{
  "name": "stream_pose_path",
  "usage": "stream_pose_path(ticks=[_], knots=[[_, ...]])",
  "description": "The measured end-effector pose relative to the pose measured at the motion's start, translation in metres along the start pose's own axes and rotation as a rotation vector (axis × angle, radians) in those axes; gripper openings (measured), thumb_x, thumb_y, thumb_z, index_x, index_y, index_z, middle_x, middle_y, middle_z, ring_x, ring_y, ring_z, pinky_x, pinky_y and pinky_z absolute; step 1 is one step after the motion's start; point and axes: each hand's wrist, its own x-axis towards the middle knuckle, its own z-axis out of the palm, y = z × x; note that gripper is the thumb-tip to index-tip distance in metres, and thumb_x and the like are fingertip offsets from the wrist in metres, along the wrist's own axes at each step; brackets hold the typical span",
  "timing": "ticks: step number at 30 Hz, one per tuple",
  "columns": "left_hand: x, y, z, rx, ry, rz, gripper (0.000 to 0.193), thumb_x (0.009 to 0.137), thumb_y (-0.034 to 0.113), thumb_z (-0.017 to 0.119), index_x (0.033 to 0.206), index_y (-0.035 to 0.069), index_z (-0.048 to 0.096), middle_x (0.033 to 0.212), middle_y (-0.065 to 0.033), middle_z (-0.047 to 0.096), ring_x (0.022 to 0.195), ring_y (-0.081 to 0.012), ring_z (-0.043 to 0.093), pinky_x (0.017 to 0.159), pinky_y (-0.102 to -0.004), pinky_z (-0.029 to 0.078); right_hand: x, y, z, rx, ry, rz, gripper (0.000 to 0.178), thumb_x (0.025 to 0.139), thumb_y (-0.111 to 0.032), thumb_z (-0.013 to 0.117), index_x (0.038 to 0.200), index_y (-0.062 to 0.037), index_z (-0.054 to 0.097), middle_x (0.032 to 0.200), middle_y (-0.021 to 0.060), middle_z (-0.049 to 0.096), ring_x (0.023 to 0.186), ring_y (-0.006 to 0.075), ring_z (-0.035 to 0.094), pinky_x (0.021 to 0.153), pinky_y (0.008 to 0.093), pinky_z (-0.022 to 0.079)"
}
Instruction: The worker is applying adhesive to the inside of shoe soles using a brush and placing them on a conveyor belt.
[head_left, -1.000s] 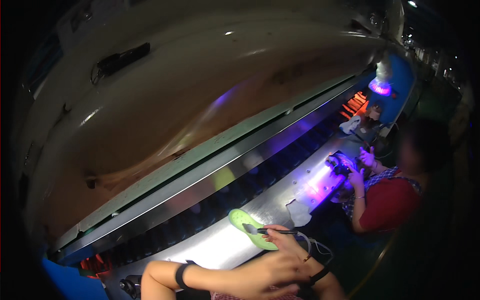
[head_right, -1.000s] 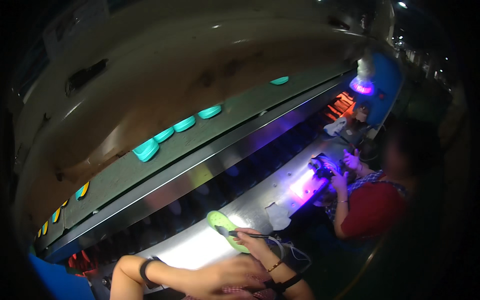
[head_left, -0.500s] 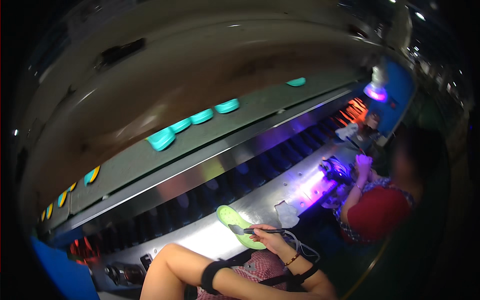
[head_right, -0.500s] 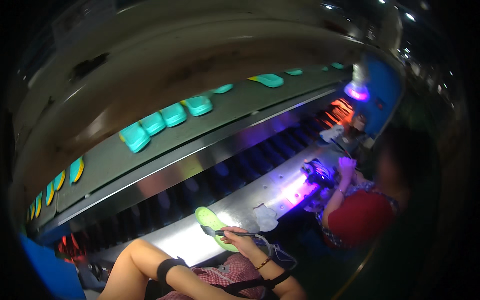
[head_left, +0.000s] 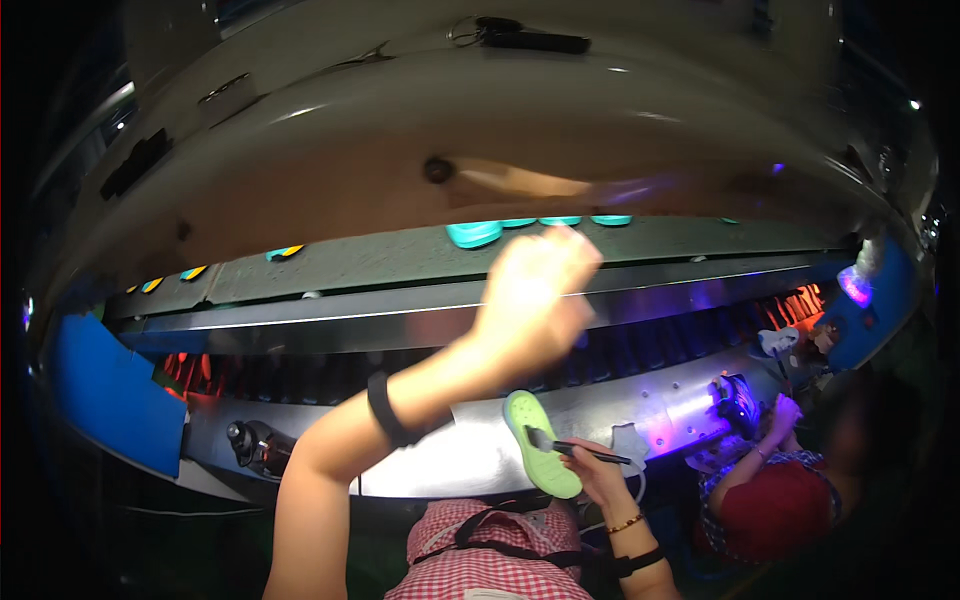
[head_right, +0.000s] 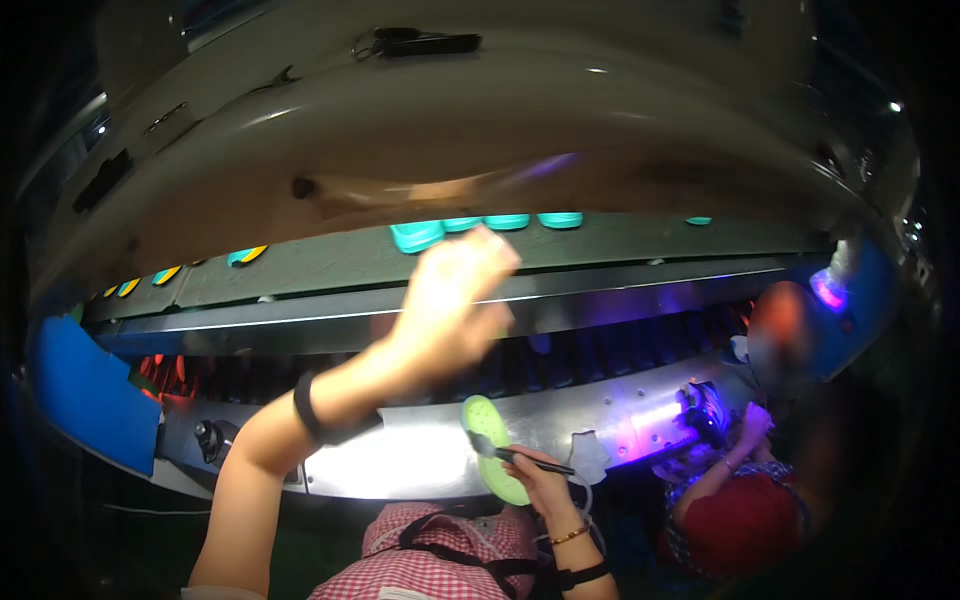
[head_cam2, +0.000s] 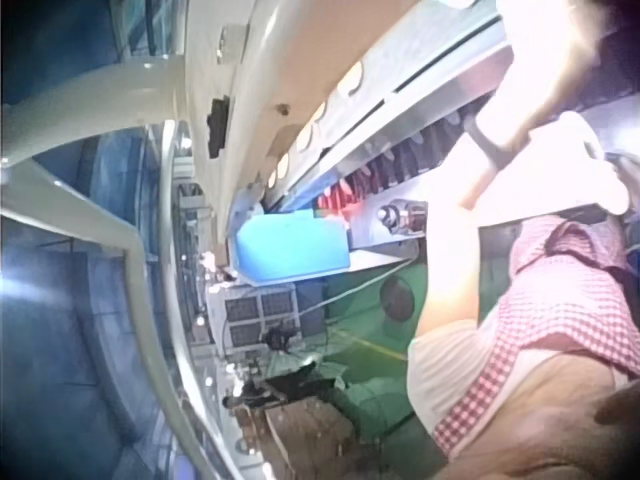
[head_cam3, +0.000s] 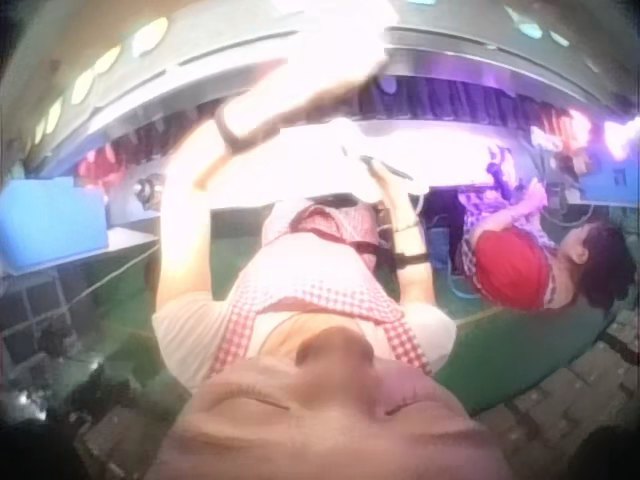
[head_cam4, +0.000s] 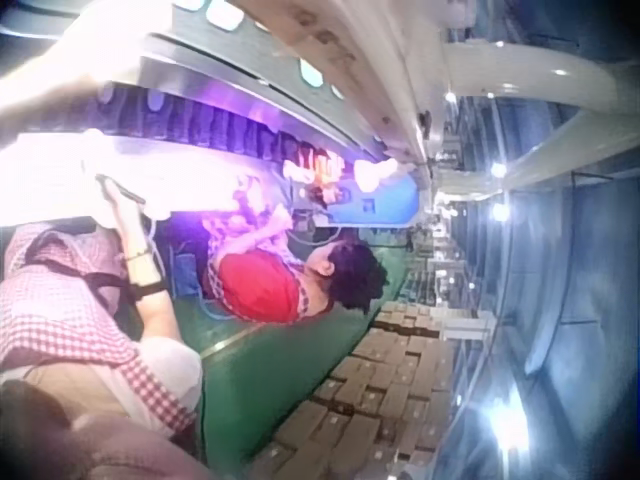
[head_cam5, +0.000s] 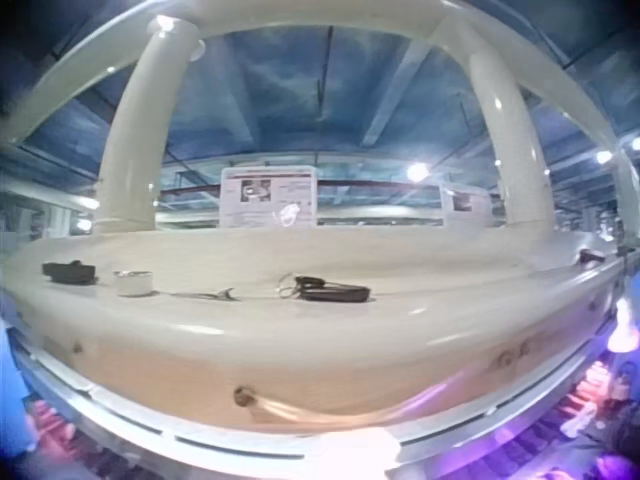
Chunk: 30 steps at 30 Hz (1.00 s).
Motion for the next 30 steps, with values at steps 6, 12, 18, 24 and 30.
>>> stream_pose_path(ticks=[6, 12, 18, 24, 30], knots=[[-0.054, -0.126, 0.01, 0.209, -0.067, -0.605, 0.039, 0.08, 0.033, 0.056, 0.1, 0.0, 0.055, 0.102, -0.0211, 0.054, 0.098, -0.0372, 0.049, 0.083, -0.046, 0.04, -0.007, 0.013, 0.018, 0.045, -0.022, -0.14, 0.028, 0.077, 0.004, 0.059, 0.104, 0.0069, 0.053, 0.099, 0.0155, 0.06, 0.082, 0.0208, 0.06, 0.073, 0.0283, 0.05], [-0.077, -0.082, -0.002, 0.117, 0.329, -0.478, 0.024, 0.073, 0.024, 0.064, 0.084, 0.004, 0.055, 0.097, -0.0106, 0.053, 0.1, -0.0305, 0.043, 0.088, -0.0412, 0.033, -0.006, 0.019, 0.028, -0.017, 0.048, -0.15, 0.022, 0.077, 0.002, 0.057, 0.099, 0.0042, 0.055, 0.093, 0.0157, 0.061, 0.082, 0.0217, 0.061, 0.073, 0.0289, 0.049], [-0.149, -0.026, 0.001, -0.919, 1.011, -0.991, 0.035, 0.077, 0.001, 0.054, 0.11, 0.002, 0.041, 0.115, -0.0143, 0.044, 0.107, -0.0221, 0.042, 0.092, -0.0344, 0.036, 0.012, 0.011, 0.034, -0.016, 0.064, -0.167, 0.019, 0.077, 0.0, 0.056, 0.095, 0.0034, 0.056, 0.089, 0.0123, 0.061, 0.083, 0.0211, 0.06, 0.075, 0.0298, 0.049], [-0.209, -0.024, -0.057, -1.727, 0.333, -1.099, 0.058, 0.074, 0.015, 0.065, 0.123, -0.001, 0.037, 0.112, -0.0136, 0.052, 0.102, -0.0205, 0.054, 0.087, -0.0344, 0.047, 0.02, 0.0, 0.05, -0.012, 0.031, -0.194, 0.022, 0.076, -0.003, 0.058, 0.097, 0.001, 0.056, 0.09, 0.0103, 0.061, 0.083, 0.0202, 0.06, 0.075, 0.0307, 0.049], [-0.278, 0.01, -0.036, -2.312, 0.132, -1.072, 0.064, 0.08, 0.029, 0.053, 0.131, -0.002, 0.03, 0.126, -0.0214, 0.043, 0.105, -0.0298, 0.053, 0.091, -0.0416, 0.043, 0.034, 0.01, 0.057, -0.075, 0.063, -0.106, 0.024, 0.077, -0.005, 0.057, 0.099, 0.0025, 0.054, 0.093, 0.013, 0.059, 0.084, 0.0222, 0.057, 0.077, 0.0337, 0.045]])
